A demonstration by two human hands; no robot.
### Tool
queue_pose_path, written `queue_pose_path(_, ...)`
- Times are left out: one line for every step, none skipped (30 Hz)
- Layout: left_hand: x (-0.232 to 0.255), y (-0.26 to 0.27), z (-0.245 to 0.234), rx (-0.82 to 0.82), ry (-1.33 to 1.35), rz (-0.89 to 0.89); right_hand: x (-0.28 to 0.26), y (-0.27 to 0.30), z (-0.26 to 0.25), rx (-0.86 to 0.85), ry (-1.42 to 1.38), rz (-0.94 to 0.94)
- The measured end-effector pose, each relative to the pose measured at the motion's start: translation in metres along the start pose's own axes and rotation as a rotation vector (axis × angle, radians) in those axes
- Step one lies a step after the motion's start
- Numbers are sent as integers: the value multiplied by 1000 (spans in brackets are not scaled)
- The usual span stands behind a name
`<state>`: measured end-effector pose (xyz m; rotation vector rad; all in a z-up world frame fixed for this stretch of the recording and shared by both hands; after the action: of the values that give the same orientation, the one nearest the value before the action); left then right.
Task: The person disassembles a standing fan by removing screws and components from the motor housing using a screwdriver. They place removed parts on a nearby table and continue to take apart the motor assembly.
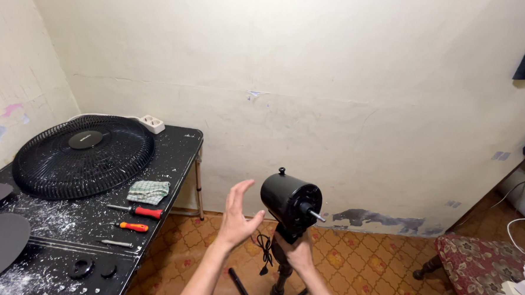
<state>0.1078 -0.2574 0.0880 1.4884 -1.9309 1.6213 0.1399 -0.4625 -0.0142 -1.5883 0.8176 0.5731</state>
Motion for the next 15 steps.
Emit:
queue_pose_path(-9,-5,1,-53,59,-73,3,-3,-5,-49,-3,-15)
queue_pose_path(-17,-8,3,-106,118,-145,6,-5,-9,-98,-6,-31)
queue_pose_path(-24,-10,6,-163,169,-217,14,-6,-13,-131,-45,53)
queue_pose_path(-29,-12,9,-220,219,-288,23,-6,-18,-164,-86,138)
queue_pose_path(-33,-13,13,-276,268,-359,30,-7,-21,-197,-127,220)
queue_pose_path(-31,-14,16,-321,322,-369,37,-10,-25,-225,-103,267)
queue_pose_path(-28,-13,20,-365,379,-379,45,-12,-28,-254,-78,315)
queue_pose_path(-24,-12,24,-409,435,-390,54,-13,-32,-283,-53,363)
queue_pose_path(-19,-8,28,-454,506,-396,62,-14,-28,-345,-102,393)
queue_pose_path(-13,-1,33,-499,578,-403,69,-15,-24,-408,-152,422)
queue_pose_path(-7,7,39,-543,648,-412,76,-12,-21,-472,-205,454)
queue_pose_path(-6,11,42,-506,643,-423,80,-12,-22,-514,-241,447)
queue_pose_path(-5,18,44,-468,635,-435,83,-15,-21,-557,-280,439)
queue_pose_path(-5,26,45,-429,627,-446,84,-16,-19,-599,-319,431)
queue_pose_path(-1,30,43,-394,669,-391,88,-15,-18,-611,-324,468)
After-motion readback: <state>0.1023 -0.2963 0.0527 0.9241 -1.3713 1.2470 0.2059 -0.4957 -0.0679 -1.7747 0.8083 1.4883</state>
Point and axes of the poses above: each hand's wrist, its own y-axis away from the middle knuckle, its own z-axis out of the palm, x = y × z, the point moved 8 cm from there along -y, towards the middle knuckle, and after that the axes turned 8 degrees about -z, right-handed, at the moved point
